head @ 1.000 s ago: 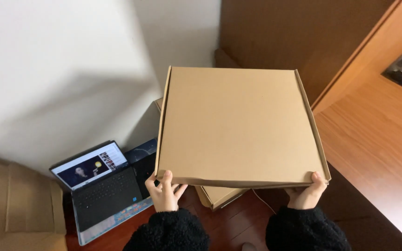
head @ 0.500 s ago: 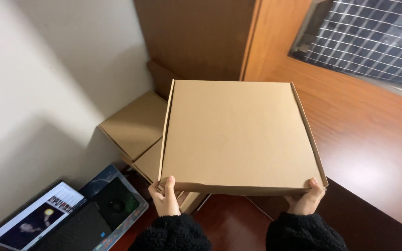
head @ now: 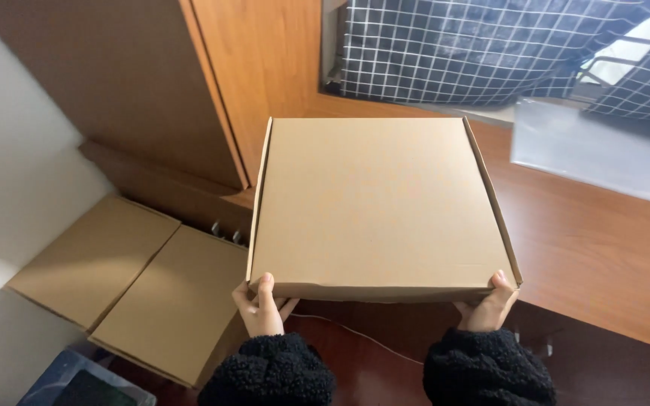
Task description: Folding a black t-shirt and preparing it for shipment by placing it into a plastic sleeve and a cardboard box.
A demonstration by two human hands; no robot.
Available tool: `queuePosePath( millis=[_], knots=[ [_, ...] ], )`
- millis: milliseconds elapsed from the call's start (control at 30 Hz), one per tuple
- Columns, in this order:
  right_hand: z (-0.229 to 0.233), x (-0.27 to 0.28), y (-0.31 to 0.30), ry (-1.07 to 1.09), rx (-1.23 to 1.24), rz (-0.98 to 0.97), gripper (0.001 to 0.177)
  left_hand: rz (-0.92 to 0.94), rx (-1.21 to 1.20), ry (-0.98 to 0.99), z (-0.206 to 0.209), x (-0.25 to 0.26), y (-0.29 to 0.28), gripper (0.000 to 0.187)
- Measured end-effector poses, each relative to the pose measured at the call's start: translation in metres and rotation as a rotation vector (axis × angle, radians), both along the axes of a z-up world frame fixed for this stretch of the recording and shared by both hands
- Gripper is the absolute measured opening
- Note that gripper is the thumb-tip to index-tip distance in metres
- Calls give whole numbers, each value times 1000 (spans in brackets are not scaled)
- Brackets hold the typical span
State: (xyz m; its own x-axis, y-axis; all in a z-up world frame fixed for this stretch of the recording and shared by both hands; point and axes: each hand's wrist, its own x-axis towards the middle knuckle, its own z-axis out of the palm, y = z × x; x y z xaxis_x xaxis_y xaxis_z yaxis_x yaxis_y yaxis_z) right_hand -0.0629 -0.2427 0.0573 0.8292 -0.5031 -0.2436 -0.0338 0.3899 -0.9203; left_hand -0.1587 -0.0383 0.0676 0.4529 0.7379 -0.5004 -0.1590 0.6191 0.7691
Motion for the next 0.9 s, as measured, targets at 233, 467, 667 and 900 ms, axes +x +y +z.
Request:
queuePosePath(
  millis=[233,467,667,900],
  knots=[
    [-4,39,-37,-38,41,-103,39,-115,26,-19,10,54,-23,40],
    [-5,81,-38,39,11,-160,41,-168,24,0,6,115,-17,41],
    [-3,134,-14,97,-20,-229,43,-235,22,22,0,192,8,42],
    [-18,213,11,118,37,-313,46,-358,42,50,13,281,45,45]
  ],
)
